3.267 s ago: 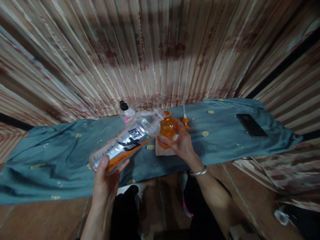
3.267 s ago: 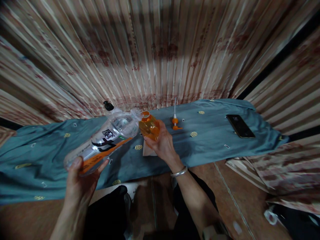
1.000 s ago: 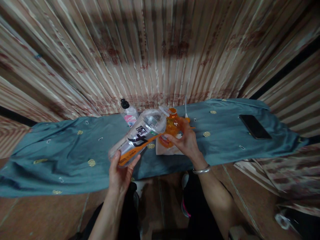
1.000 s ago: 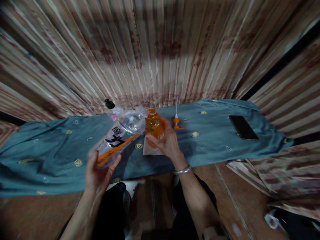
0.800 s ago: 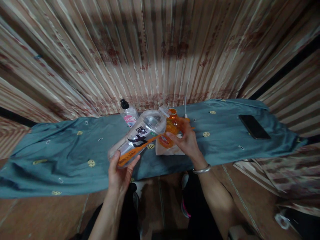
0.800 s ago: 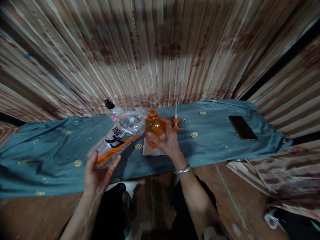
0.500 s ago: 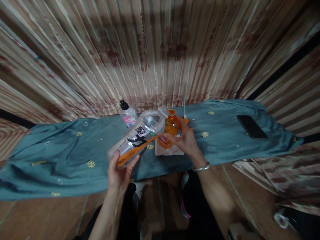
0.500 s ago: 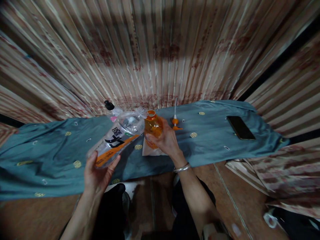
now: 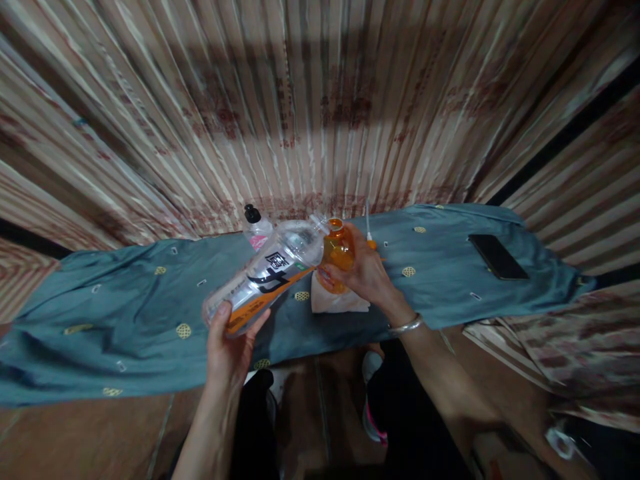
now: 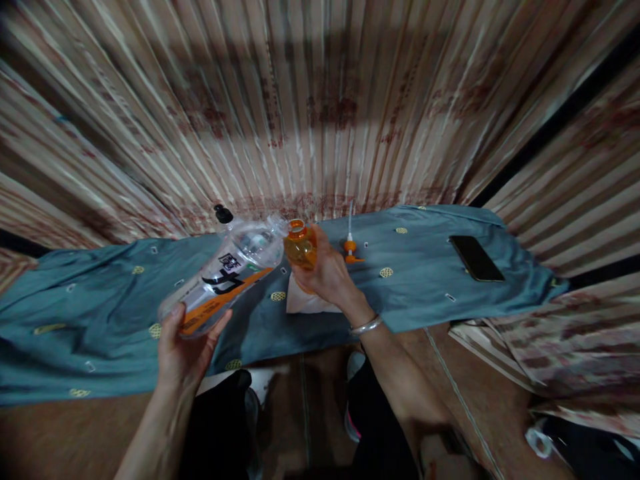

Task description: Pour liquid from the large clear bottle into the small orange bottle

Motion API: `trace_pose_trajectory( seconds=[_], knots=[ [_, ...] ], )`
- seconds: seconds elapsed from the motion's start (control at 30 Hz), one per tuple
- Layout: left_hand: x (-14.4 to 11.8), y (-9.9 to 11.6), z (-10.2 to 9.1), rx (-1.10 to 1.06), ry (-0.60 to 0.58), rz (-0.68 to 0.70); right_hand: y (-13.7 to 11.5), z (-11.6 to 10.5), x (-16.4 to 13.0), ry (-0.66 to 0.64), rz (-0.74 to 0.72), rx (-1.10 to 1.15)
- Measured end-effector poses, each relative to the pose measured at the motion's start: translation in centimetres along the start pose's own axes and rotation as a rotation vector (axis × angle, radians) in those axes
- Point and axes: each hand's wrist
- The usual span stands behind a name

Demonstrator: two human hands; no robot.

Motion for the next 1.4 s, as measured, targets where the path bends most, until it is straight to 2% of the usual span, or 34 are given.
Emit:
trace_pose_trajectory(
  seconds=[0.3,0.63,1.03,1.4],
  knots=[
    [0.1,-0.4,-0.4,0.039,0.005,-0.016,0.3,0.2,-0.4,-0.004,-0.005,0.057],
    [0.3,-0.7,-0.6,0.082,-0.051,-0.002,0.1,0.4,-0.4,0.029,-0.026,0.050],
    [0.1,-0.3,-0.1,0.120,0.035,0.042,-0.8,0.0,-0.4,0.018,-0.008,0.028],
    [0.2,0.5,-0.4,0.164,-0.065,0.095,-0.9,0.0,-0.4,0.027,0.002,-0.012]
  ],
)
Point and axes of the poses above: each hand's wrist, its own x-axis towards the middle knuckle, its own z-axis out of the palm, y = z × x, and after that the axes turned 2 degrees about -y, right-handed
